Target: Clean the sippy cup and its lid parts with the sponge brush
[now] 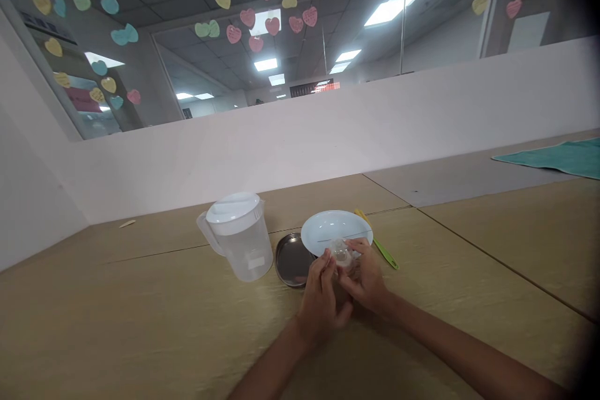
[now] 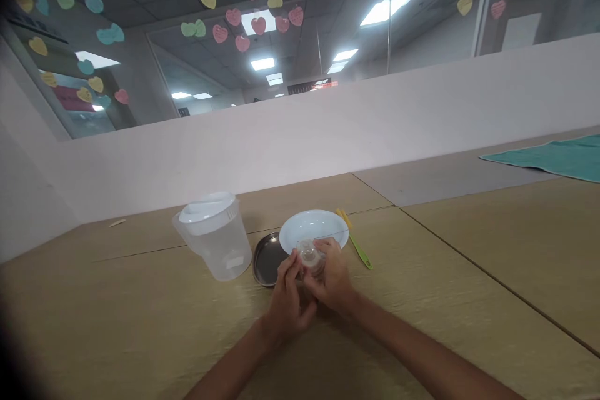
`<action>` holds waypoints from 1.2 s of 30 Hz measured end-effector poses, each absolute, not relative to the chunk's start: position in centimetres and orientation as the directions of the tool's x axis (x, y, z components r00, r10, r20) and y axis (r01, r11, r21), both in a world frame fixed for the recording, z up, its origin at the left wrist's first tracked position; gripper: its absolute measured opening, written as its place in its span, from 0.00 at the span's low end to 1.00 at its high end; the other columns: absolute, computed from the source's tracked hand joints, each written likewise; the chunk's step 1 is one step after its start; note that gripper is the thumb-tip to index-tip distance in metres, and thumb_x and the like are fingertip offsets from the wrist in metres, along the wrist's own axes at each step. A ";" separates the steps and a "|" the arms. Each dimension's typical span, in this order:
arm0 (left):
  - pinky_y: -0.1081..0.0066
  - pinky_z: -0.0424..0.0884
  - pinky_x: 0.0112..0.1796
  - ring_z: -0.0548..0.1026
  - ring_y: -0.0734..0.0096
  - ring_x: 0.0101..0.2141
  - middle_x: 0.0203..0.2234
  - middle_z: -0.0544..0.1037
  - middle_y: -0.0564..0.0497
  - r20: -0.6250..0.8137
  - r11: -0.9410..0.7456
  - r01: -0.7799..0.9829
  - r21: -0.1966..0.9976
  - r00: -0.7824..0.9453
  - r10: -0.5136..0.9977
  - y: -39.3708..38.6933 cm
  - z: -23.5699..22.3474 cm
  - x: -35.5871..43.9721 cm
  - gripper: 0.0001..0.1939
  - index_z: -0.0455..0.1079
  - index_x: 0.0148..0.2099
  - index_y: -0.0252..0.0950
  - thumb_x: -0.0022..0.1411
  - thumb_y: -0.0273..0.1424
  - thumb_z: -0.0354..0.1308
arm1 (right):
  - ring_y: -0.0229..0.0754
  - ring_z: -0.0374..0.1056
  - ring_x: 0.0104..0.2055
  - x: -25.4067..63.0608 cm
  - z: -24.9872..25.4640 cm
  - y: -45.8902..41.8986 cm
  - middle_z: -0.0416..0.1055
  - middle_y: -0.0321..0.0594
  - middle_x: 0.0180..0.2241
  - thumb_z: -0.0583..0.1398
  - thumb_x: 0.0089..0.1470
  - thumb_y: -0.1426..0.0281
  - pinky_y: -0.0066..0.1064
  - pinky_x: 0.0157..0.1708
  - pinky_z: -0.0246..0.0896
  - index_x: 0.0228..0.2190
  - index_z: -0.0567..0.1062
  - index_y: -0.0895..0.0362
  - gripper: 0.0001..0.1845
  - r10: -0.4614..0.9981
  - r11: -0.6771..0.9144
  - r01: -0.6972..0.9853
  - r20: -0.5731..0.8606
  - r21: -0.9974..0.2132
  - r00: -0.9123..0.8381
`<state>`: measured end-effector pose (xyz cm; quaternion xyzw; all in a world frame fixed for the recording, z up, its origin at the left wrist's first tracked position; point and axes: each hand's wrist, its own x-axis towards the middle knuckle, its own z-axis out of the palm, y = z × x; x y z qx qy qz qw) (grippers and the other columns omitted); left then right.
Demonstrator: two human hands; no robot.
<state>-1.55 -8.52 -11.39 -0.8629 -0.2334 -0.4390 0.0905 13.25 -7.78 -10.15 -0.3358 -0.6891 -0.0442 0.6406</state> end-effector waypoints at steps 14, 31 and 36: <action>0.54 0.65 0.48 0.65 0.57 0.50 0.50 0.65 0.40 0.705 -0.796 0.560 0.230 0.468 0.533 -7.9 -9.8 -3.4 0.37 0.46 0.61 0.36 0.54 0.35 0.59 | 0.49 0.65 0.44 14.5 -9.7 -7.6 0.65 0.46 0.43 0.59 0.47 0.68 0.44 0.41 0.65 0.48 0.59 0.56 0.26 0.383 0.767 0.577 0.921 -0.280 -0.063; 0.55 0.69 0.46 0.66 0.57 0.49 0.51 0.65 0.40 0.589 -0.741 0.590 0.319 0.489 0.643 -7.9 -11.3 -3.1 0.49 0.31 0.66 0.41 0.53 0.39 0.62 | 0.43 0.69 0.38 14.9 -9.4 -8.3 0.70 0.42 0.37 0.61 0.49 0.64 0.35 0.35 0.67 0.44 0.66 0.53 0.19 0.470 0.748 0.523 0.882 -0.408 0.016; 0.54 0.68 0.47 0.67 0.56 0.50 0.52 0.65 0.39 0.658 -0.790 0.572 0.218 0.512 0.552 -7.8 -11.5 -3.2 0.48 0.31 0.66 0.39 0.55 0.41 0.59 | 0.43 0.69 0.37 14.9 -9.3 -8.5 0.71 0.41 0.37 0.62 0.48 0.64 0.34 0.34 0.68 0.43 0.66 0.53 0.20 0.493 0.742 0.491 0.868 -0.457 0.063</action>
